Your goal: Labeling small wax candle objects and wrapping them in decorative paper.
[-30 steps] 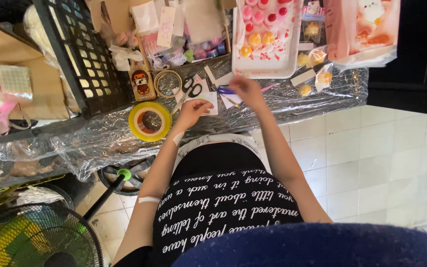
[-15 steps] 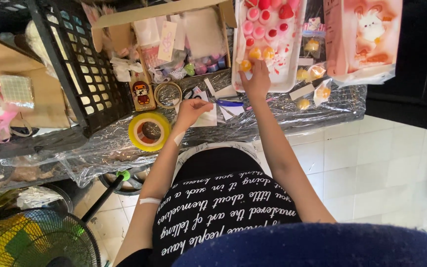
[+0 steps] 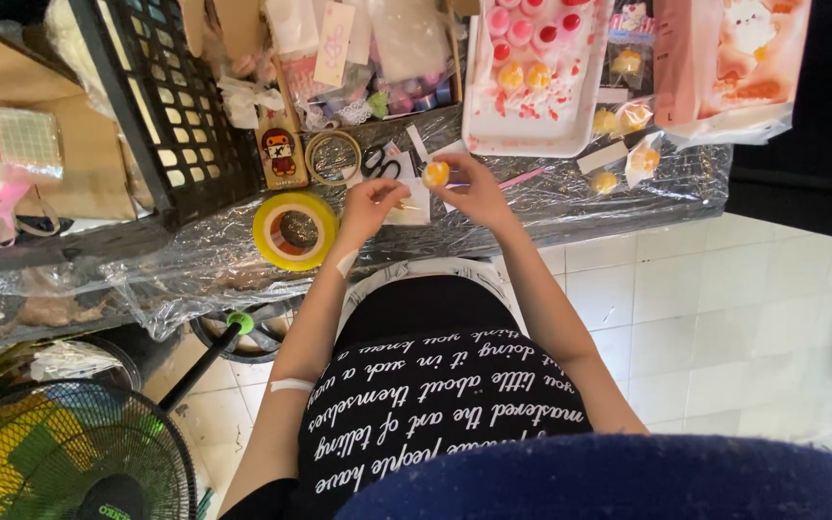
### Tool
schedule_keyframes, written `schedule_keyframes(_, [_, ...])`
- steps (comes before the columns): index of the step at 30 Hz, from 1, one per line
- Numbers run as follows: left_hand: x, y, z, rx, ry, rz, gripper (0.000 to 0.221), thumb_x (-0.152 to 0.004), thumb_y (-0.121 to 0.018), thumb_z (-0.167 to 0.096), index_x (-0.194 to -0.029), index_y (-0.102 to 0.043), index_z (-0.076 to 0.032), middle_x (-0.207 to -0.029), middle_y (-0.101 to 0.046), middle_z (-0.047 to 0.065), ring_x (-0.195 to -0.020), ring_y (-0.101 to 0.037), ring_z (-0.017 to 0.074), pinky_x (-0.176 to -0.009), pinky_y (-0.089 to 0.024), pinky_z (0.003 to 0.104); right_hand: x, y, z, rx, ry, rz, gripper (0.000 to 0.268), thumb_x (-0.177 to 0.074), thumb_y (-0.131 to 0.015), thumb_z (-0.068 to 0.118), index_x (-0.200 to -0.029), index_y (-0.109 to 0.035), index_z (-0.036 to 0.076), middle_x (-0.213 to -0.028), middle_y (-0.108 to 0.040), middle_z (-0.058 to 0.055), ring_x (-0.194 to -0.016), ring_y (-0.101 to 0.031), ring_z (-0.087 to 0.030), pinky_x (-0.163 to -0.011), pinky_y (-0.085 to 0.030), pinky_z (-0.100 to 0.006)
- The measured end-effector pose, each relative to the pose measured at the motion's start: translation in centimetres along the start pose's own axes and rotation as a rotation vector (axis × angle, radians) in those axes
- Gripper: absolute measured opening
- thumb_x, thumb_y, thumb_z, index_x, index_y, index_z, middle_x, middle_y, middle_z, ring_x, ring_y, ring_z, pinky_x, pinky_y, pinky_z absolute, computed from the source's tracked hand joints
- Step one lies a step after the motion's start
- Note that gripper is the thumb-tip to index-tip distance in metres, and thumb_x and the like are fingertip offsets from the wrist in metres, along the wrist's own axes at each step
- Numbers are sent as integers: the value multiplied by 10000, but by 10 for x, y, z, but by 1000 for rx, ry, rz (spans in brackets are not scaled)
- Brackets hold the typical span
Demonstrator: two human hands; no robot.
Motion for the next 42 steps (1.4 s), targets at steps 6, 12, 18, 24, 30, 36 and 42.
schedule_keyframes(6, [27, 12, -12, -253, -4, 25, 207, -963, -732, -205, -1038, -787, -20, -881, -797, 68, -828, -748, 109, -744, -552, 252, 8, -26, -9, -14, -73, 203, 463, -910, -779, 118, -1328, -607, 18, -1244, -671, -54, -1127, -660, -133, -963, -572, -290])
schedule_keyframes(12, [47, 21, -7, -212, -23, 74, 199, -993, -652, -161, -1061, -766, -13, -989, -801, 45, -908, -724, 90, -800, -541, 250, 9, -46, 0, -177, -206, 396, 451, -910, -767, 107, -1317, -588, 30, -1191, -683, -46, -1096, -662, -121, -950, -568, -285])
schedule_keyframes(18, [54, 27, 0, -111, -52, 68, 191, -999, -666, -147, -1084, -740, 8, -999, -786, 39, -921, -713, 88, -822, -547, 250, 10, -52, 1, -95, -165, 278, 510, -871, -771, 45, -1340, -572, 34, -1255, -639, -48, -1044, -674, -127, -891, -567, -276])
schedule_keyframes(24, [60, 27, -21, -225, -49, 52, 199, -984, -689, -170, -1093, -761, -19, -979, -799, 57, -870, -720, 98, -773, -551, 265, 6, -52, -14, -85, -54, 259, 531, -878, -794, 2, -1358, -567, 15, -1291, -639, -75, -1137, -656, -153, -982, -557, -308])
schedule_keyframes(30, [60, 25, -39, -383, -137, 133, 201, -945, -712, -176, -1087, -767, -45, -992, -794, 64, -877, -742, 102, -794, -563, 274, 2, -61, 7, -172, -110, 292, 536, -863, -788, 14, -1352, -568, 22, -1301, -632, -69, -1143, -670, -166, -992, -567, -324])
schedule_keyframes(36, [54, 29, -27, -324, -15, 209, 202, -948, -716, -183, -1071, -777, -35, -913, -789, 66, -819, -715, 112, -748, -554, 283, 1, -65, 19, -1, -114, 362, 554, -852, -803, 38, -1357, -575, 47, -1299, -640, -78, -1139, -687, -170, -957, -571, -316])
schedule_keyframes(42, [48, 31, -13, -181, 82, 296, 221, -940, -699, -219, -1086, -737, -57, -924, -796, 23, -850, -728, 66, -752, -559, 259, 0, -60, 9, -1, -117, 364, 547, -846, -810, 55, -1351, -599, 61, -1276, -647, -87, -1076, -686, -154, -932, -583, -308])
Point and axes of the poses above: each hand's wrist, its own x-axis away from the middle knuckle, its own y-axis out of the back of the hand, z = x × y, the point moved 4 cm from there along -x, towards the middle knuckle
